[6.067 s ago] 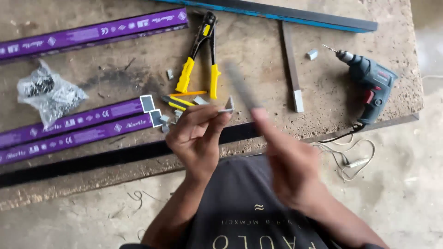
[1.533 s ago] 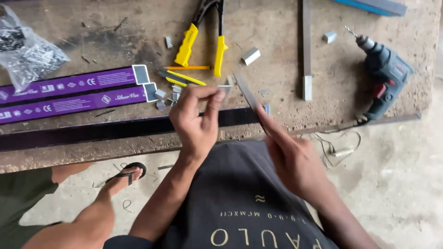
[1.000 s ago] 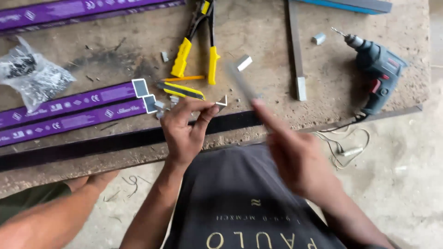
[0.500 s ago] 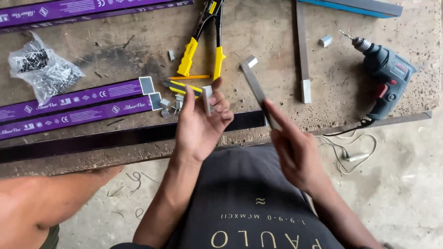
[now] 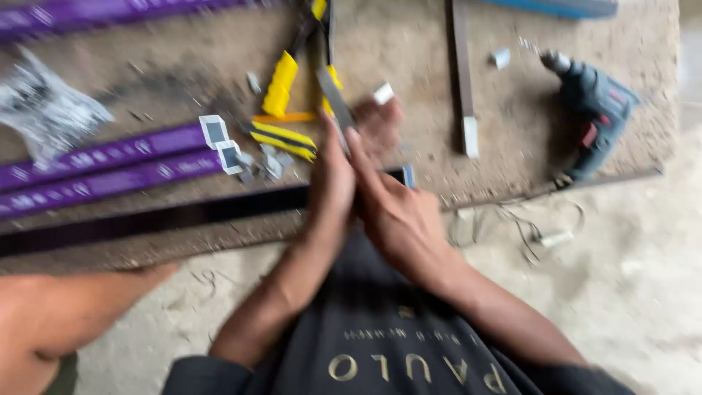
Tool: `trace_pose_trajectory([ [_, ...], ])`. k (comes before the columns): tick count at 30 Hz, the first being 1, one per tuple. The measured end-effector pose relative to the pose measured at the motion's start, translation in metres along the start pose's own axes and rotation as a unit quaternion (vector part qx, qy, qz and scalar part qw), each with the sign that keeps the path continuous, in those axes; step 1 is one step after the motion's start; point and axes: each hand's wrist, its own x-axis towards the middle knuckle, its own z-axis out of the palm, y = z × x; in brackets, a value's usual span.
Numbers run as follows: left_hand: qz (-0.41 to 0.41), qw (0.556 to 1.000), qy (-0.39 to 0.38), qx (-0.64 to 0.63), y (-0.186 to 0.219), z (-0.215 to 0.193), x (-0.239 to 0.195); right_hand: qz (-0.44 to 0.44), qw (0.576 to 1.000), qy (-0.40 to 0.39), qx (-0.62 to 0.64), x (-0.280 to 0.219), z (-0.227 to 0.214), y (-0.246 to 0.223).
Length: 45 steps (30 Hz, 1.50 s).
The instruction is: Assembling a metal frame by fitting brackets, drilling holes, and using a rivet gun to secure components.
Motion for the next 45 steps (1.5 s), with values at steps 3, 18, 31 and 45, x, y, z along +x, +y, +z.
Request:
trace_pose_trajectory([
  [3,0.087,0.996,-0.004,0.01,0.046,0.025,-0.009,-0.055,0.997,0.053,0.021,-0.005,-0.001,-0.013],
  [18,0.076,0.987,-0.119,-0.072,0.06,0.016,0.002,-0.099,0.888,0.062,0.445,0.014,-0.029,-0.042],
  [31,0.073,0.988,0.13,-0.035,0.068,-0.015,0.027,-0.034,0.985,-0.021,0.166,-0.024,-0.027,-0.004],
  [45,0.236,0.951,0.133,0.151,0.035,0.008,-0.004,-0.096,0.97,0.038,0.219,-0.002,-0.015,-0.006],
])
